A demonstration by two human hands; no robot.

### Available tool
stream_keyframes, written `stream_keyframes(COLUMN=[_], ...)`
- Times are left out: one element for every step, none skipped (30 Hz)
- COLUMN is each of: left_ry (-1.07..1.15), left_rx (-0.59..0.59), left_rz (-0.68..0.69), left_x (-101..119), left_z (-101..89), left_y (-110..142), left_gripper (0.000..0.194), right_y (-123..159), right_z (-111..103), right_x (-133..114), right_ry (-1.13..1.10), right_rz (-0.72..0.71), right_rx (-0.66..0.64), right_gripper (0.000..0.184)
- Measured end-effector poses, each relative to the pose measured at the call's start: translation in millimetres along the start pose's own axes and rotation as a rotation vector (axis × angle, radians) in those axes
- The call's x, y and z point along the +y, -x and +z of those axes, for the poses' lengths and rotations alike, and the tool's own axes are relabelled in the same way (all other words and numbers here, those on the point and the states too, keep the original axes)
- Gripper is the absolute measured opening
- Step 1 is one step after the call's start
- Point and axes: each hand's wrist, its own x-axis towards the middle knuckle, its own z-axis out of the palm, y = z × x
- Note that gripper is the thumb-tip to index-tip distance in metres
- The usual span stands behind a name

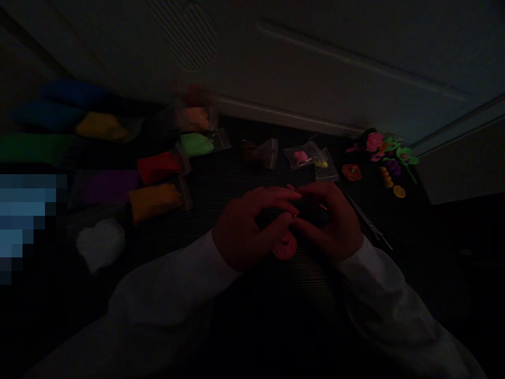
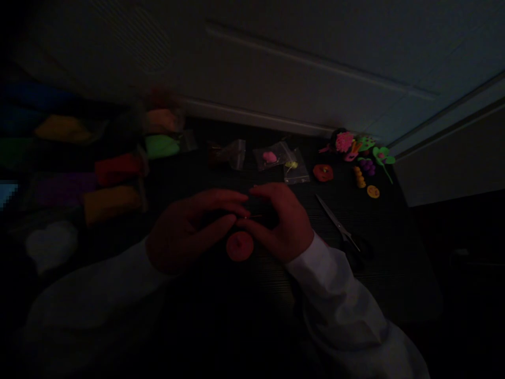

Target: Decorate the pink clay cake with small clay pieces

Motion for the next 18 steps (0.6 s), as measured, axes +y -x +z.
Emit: stream_keyframes(left_ry=[0.003,0.005,0.006,0.005,0.003,0.000,-0.004,-0.008,-0.011,-0.013,-0.015,-0.015,-0.016,-0.018,-0.019,-0.020,-0.020,-0.020], left_rx=[-0.006,-0.012,-0.020,-0.028,-0.038,-0.042,-0.043,-0.045,-0.044,-0.039,-0.030,-0.020,-0.015,-0.013,-0.015,-0.020,-0.028,-0.034], left_rz=[0.001,0.003,0.005,0.010,0.017,0.028,0.036,0.039,0.039,0.033,0.025,0.016,0.006,-0.002,-0.010,-0.014,-0.016,-0.017], left_x=[0.1,0.2,0.1,-0.1,-0.4,-0.7,-1.0,-1.2,-1.3,-1.3,-1.3,-1.2,-1.2,-1.2,-1.2,-1.3,-1.4,-1.5], left_z=[-0.4,-0.7,-0.8,-0.7,-0.5,-0.1,0.2,0.6,0.9,1.1,1.2,1.2,1.2,1.1,1.1,1.2,1.2,1.3], left_y=[0.0,0.0,0.0,0.0,0.0,0.1,0.2,0.4,0.5,0.6,0.7,0.6,0.5,0.3,0.1,-0.2,-0.5,-0.9], left_gripper=[0.027,0.027,0.028,0.028,0.029,0.029,0.029,0.028,0.028,0.028,0.027,0.027,0.028,0.028,0.028,0.029,0.029,0.029], right_y=[0.0,0.0,-0.2,-0.3,-0.5,-0.6,-0.7,-0.7,-0.6,-0.5,-0.3,-0.1,0.0,0.1,0.0,-0.2,-0.4,-0.7], right_z=[0.1,0.3,0.5,0.8,1.0,1.1,1.2,1.1,0.8,0.5,0.2,-0.1,-0.3,-0.4,-0.4,-0.3,-0.1,0.0], right_x=[0.1,0.1,0.1,0.0,-0.2,-0.4,-0.6,-0.8,-0.9,-0.9,-0.9,-0.7,-0.4,-0.1,0.2,0.4,0.6,0.6], right_ry=[0.001,0.001,0.001,-0.001,-0.002,-0.004,-0.004,-0.004,-0.006,-0.007,-0.009,-0.011,-0.012,-0.012,-0.012,-0.011,-0.010,-0.007], right_rz=[-0.002,-0.007,-0.011,-0.017,-0.024,-0.028,-0.026,-0.022,-0.015,-0.006,0.002,0.006,0.006,0.002,-0.007,-0.015,-0.020,-0.024], right_rx=[-0.004,-0.008,-0.012,-0.013,-0.014,-0.016,-0.018,-0.018,-0.018,-0.018,-0.015,-0.009,-0.006,-0.004,-0.006,-0.008,-0.010,-0.013], right_gripper=[0.042,0.041,0.041,0.041,0.041,0.041,0.041,0.041,0.041,0.041,0.041,0.041,0.042,0.042,0.042,0.041,0.041,0.040])
